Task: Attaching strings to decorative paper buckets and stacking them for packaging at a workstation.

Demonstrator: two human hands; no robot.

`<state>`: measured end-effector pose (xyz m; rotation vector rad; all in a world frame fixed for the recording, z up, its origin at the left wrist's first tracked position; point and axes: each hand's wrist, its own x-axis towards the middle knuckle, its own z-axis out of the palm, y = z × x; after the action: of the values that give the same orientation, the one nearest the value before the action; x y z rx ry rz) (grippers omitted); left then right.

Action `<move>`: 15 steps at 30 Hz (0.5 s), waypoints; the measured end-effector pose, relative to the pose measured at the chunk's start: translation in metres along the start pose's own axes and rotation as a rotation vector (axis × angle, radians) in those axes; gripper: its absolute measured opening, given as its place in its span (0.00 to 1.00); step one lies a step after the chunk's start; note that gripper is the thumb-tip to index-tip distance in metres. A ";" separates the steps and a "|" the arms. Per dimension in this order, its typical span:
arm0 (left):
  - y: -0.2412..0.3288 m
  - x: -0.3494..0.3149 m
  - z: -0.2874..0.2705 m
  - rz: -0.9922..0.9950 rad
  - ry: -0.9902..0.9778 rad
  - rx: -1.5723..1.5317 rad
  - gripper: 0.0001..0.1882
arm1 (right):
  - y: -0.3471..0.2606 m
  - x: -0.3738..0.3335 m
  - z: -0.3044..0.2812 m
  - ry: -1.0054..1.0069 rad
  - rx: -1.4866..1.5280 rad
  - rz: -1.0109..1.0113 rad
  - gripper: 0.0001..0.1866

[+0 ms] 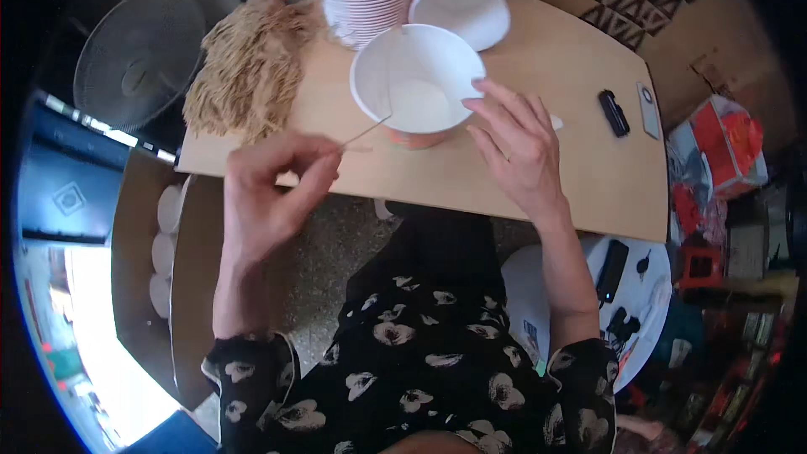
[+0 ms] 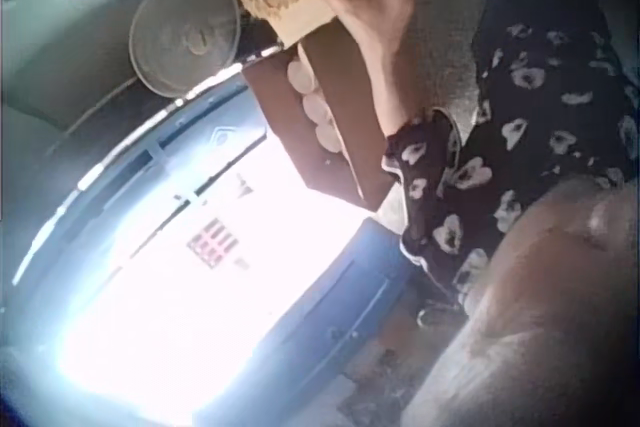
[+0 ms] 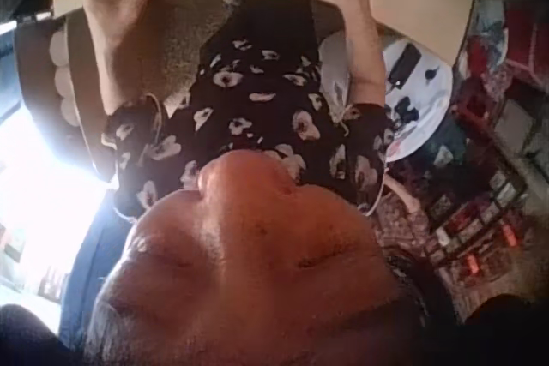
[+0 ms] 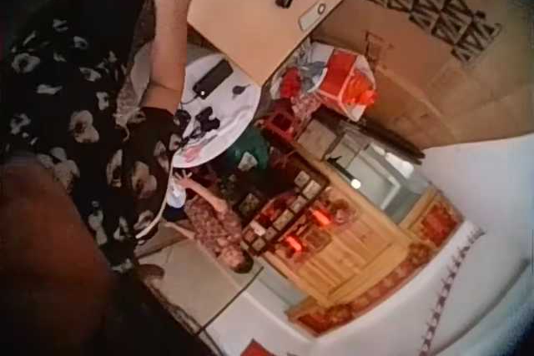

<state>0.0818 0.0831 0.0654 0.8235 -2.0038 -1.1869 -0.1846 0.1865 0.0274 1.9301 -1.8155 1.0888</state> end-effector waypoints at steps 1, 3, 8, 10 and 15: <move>-0.006 0.005 -0.001 -0.014 0.016 -0.029 0.05 | 0.004 0.003 0.005 -0.098 -0.002 -0.015 0.15; -0.018 0.012 -0.002 -0.043 0.044 -0.098 0.05 | 0.013 0.006 0.015 -0.118 -0.033 -0.130 0.13; -0.042 0.016 -0.005 -0.018 0.099 -0.170 0.05 | 0.006 0.001 0.032 -0.194 0.040 -0.211 0.10; -0.047 0.018 -0.002 0.056 0.114 -0.083 0.05 | -0.011 -0.002 0.034 -0.156 0.008 -0.119 0.08; -0.051 0.024 0.015 0.605 0.478 0.401 0.11 | -0.021 -0.004 0.035 -0.163 -0.039 -0.002 0.10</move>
<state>0.0648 0.0521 0.0192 0.5453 -1.8931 -0.2209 -0.1528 0.1704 0.0074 2.0504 -1.9016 0.9121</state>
